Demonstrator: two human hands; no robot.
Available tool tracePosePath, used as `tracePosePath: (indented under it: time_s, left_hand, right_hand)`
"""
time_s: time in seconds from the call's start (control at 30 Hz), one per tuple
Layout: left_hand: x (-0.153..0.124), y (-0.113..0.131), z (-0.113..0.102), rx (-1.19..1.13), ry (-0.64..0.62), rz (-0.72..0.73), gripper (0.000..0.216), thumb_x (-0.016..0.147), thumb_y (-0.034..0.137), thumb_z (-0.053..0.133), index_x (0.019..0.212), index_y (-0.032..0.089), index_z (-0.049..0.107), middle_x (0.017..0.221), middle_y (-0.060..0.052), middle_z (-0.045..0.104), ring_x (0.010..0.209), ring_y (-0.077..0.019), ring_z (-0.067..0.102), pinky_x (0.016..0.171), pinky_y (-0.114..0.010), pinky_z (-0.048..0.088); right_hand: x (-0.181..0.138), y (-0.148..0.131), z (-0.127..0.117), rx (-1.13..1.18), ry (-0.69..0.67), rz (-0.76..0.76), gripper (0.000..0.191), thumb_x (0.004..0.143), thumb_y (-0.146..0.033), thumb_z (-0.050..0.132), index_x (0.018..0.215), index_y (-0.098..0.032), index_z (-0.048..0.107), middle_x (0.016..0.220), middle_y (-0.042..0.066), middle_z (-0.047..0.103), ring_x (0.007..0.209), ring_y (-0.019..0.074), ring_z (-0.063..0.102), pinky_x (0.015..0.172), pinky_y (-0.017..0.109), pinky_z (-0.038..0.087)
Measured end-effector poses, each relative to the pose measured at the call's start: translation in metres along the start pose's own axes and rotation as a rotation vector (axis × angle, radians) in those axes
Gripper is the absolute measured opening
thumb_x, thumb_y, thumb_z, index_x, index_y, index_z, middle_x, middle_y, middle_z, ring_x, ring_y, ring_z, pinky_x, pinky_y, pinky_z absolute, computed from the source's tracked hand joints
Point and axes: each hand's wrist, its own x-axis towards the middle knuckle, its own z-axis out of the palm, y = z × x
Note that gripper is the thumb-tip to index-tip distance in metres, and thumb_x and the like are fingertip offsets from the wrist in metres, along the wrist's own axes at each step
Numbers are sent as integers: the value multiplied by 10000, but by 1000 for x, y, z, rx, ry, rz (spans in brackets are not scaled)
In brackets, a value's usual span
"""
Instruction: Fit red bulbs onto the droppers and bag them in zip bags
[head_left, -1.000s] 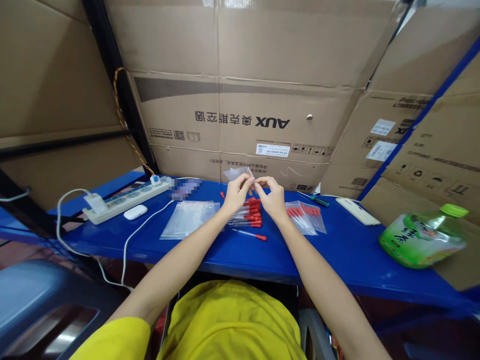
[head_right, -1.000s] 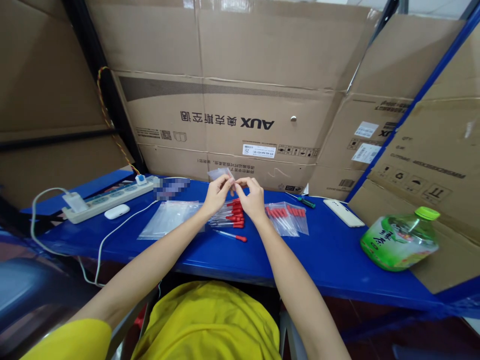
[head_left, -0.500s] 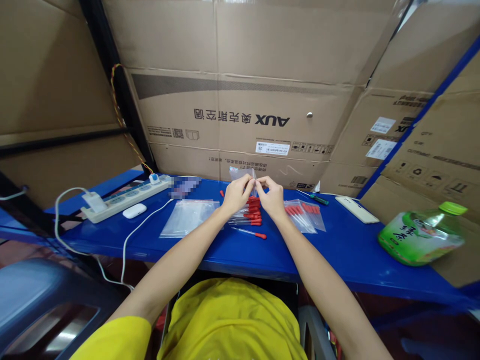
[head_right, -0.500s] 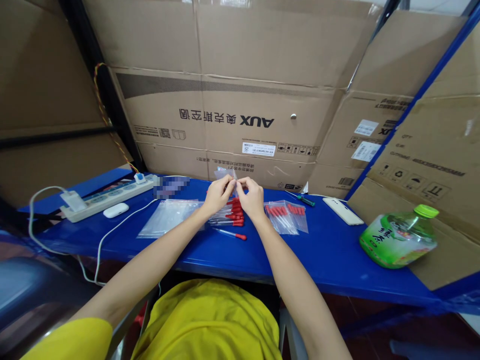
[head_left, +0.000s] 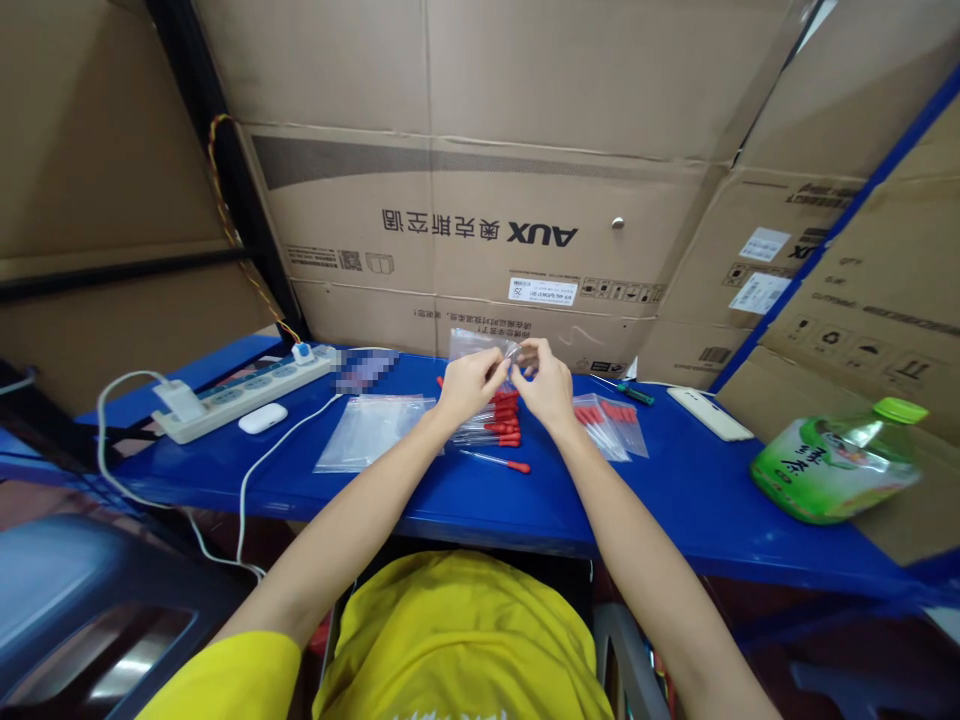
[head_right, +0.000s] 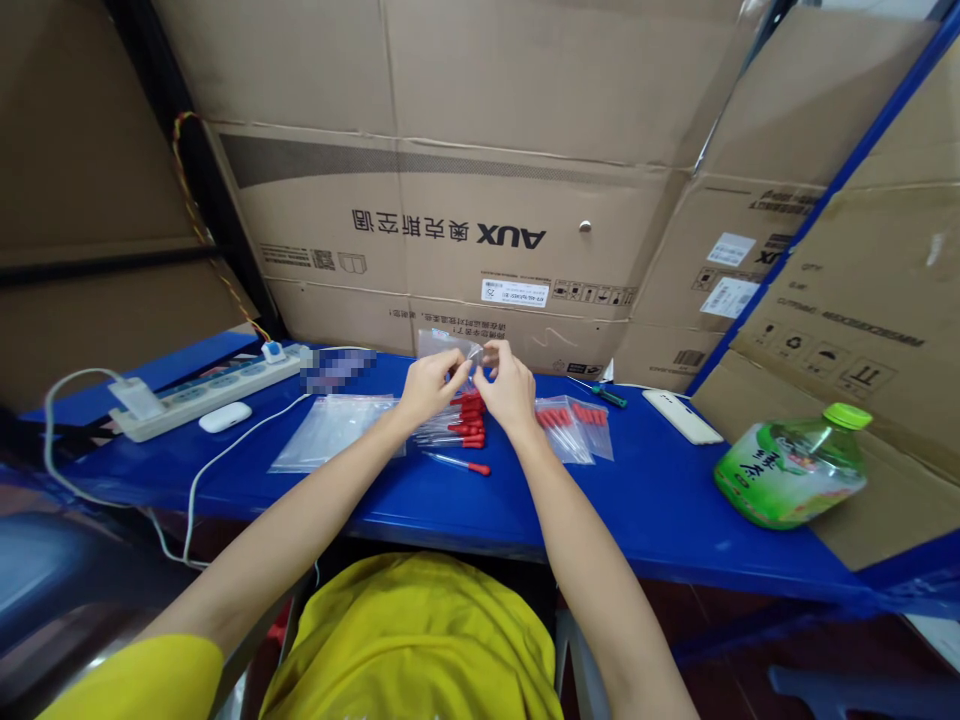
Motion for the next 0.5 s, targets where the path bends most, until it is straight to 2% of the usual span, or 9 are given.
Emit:
tracePosePath:
  time_s: [0.07, 0.17, 0.23, 0.3, 0.4, 0.5]
  left_hand:
    - [-1, -1, 2, -11, -55, 55, 320, 1043, 351, 539, 757, 214, 586, 727, -21, 615, 655, -172, 496, 652, -292, 278]
    - [-1, -1, 4, -12, -96, 99, 309, 1052, 345, 529, 780, 214, 593, 750, -24, 623, 669, -172, 505, 656, -292, 272]
    - [-1, -1, 3, 2, -77, 91, 321, 1057, 355, 527, 774, 214, 583, 740, -22, 614, 663, -171, 496, 654, -295, 265]
    - [-1, 1, 2, 14, -30, 60, 344, 1060, 377, 527, 758, 214, 562, 716, -19, 595, 650, -170, 483, 654, -297, 264]
    - [-1, 3, 0, 0, 38, 1, 373, 1079, 405, 490, 759, 218, 541, 678, -9, 565, 625, -167, 474, 652, -299, 269]
    - [-3, 5, 0, -51, 65, -55, 409, 1119, 404, 380, 781, 222, 521, 654, 0, 544, 600, -163, 476, 645, -302, 268]
  right_hand:
    - [-2, -2, 2, -45, -24, -28, 323, 861, -268, 662, 1184, -265, 642, 924, 37, 798, 742, 245, 726, 736, 346, 549]
    - [-3, -2, 5, 14, -21, -25, 182, 935, -272, 594, 1106, -270, 659, 909, 42, 798, 808, 269, 766, 771, 355, 557]
    - [-2, -1, 5, 117, 4, 3, 125, 981, -300, 553, 1041, -264, 656, 937, 53, 805, 862, 268, 788, 790, 351, 570]
    - [-1, 2, 6, 207, 20, 57, 129, 989, -305, 535, 1019, -256, 651, 911, 52, 805, 827, 257, 794, 762, 338, 579]
    - [1, 6, 7, 266, 50, 155, 136, 959, -268, 531, 1027, -246, 647, 854, 36, 794, 709, 233, 775, 703, 321, 581]
    - [3, 11, 10, 269, 143, 240, 180, 912, -215, 522, 1048, -237, 638, 872, 39, 793, 697, 222, 767, 694, 314, 582]
